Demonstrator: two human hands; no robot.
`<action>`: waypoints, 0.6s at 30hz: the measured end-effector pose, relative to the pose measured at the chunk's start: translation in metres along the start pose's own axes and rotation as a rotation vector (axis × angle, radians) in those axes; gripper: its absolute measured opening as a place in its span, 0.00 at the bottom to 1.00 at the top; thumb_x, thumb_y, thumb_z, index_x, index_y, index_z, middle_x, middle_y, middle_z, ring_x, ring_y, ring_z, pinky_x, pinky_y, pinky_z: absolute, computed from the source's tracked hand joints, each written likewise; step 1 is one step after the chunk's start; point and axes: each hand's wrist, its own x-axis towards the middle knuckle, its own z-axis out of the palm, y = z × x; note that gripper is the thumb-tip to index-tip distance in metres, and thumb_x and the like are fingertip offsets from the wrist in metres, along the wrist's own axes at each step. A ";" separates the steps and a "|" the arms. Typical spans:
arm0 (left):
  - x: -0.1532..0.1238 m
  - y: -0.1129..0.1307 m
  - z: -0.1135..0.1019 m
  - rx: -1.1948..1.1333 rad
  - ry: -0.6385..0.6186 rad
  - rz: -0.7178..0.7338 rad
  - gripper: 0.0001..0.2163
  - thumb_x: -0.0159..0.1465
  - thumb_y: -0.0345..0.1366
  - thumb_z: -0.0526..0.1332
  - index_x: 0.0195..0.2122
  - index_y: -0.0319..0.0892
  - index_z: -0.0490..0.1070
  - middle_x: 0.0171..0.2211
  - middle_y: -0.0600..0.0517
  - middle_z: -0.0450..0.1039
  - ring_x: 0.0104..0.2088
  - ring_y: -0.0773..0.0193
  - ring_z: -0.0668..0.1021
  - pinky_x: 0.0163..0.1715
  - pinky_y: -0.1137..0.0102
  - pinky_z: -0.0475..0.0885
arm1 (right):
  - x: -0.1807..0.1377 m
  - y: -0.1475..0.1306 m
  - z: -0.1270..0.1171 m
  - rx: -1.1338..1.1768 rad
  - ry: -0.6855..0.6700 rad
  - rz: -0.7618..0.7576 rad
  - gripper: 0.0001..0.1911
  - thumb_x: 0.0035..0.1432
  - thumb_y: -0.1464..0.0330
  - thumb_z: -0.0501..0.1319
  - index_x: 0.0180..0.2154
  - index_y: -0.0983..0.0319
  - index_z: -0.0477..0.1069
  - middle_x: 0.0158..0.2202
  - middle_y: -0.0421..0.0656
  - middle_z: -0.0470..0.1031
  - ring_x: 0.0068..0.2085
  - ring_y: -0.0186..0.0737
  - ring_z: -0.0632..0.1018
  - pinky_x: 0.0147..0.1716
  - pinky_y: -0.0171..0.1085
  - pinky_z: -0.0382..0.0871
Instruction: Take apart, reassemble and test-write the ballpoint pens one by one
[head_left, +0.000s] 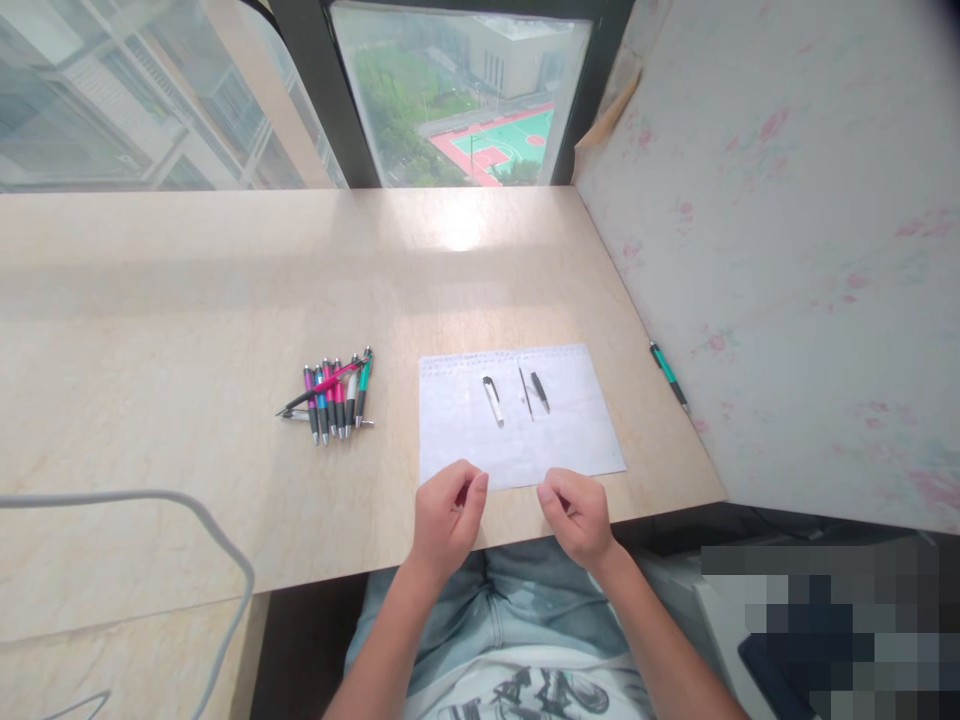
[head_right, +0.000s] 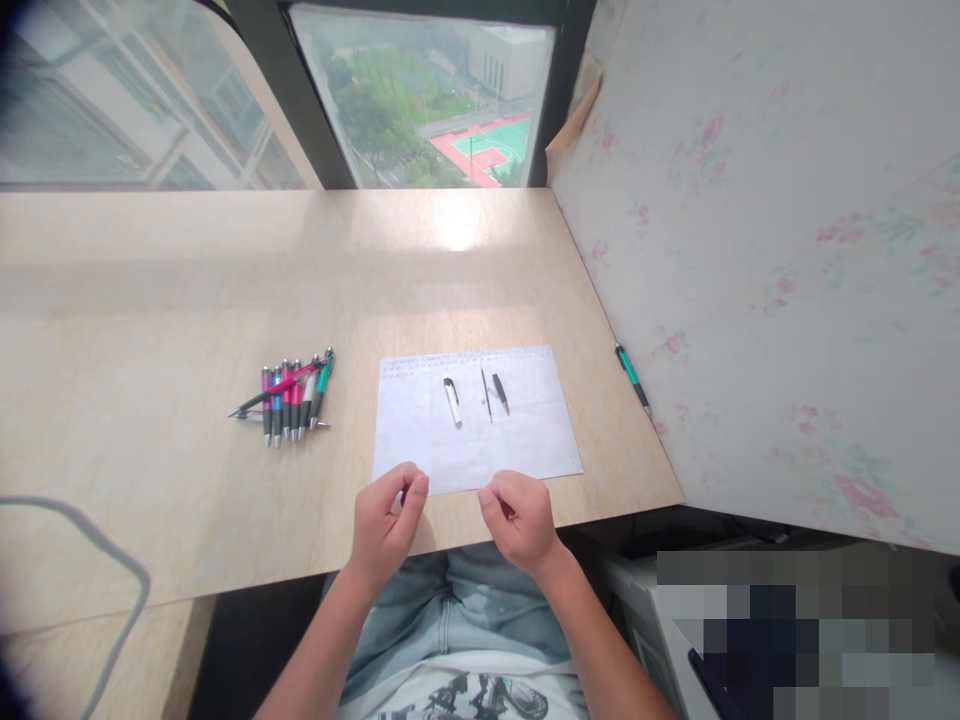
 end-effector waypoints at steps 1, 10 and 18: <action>-0.008 -0.002 0.001 -0.013 -0.010 -0.003 0.13 0.66 0.37 0.54 0.24 0.44 0.64 0.20 0.55 0.61 0.22 0.65 0.65 0.25 0.70 0.59 | -0.002 0.002 0.000 0.001 -0.017 -0.011 0.20 0.64 0.67 0.51 0.19 0.58 0.53 0.18 0.35 0.53 0.21 0.33 0.59 0.23 0.36 0.53; -0.014 -0.008 0.011 0.182 -0.111 0.003 0.15 0.68 0.37 0.53 0.23 0.43 0.58 0.20 0.56 0.58 0.23 0.68 0.64 0.26 0.71 0.57 | 0.000 0.013 0.013 -0.108 -0.056 -0.071 0.19 0.64 0.70 0.53 0.20 0.59 0.53 0.19 0.35 0.54 0.23 0.31 0.58 0.25 0.35 0.52; -0.017 -0.010 0.012 0.228 -0.119 0.050 0.14 0.68 0.36 0.53 0.24 0.43 0.57 0.20 0.57 0.57 0.23 0.68 0.63 0.26 0.71 0.57 | -0.003 0.015 0.014 -0.124 -0.043 -0.068 0.19 0.65 0.69 0.53 0.21 0.59 0.55 0.20 0.35 0.54 0.23 0.32 0.59 0.26 0.35 0.53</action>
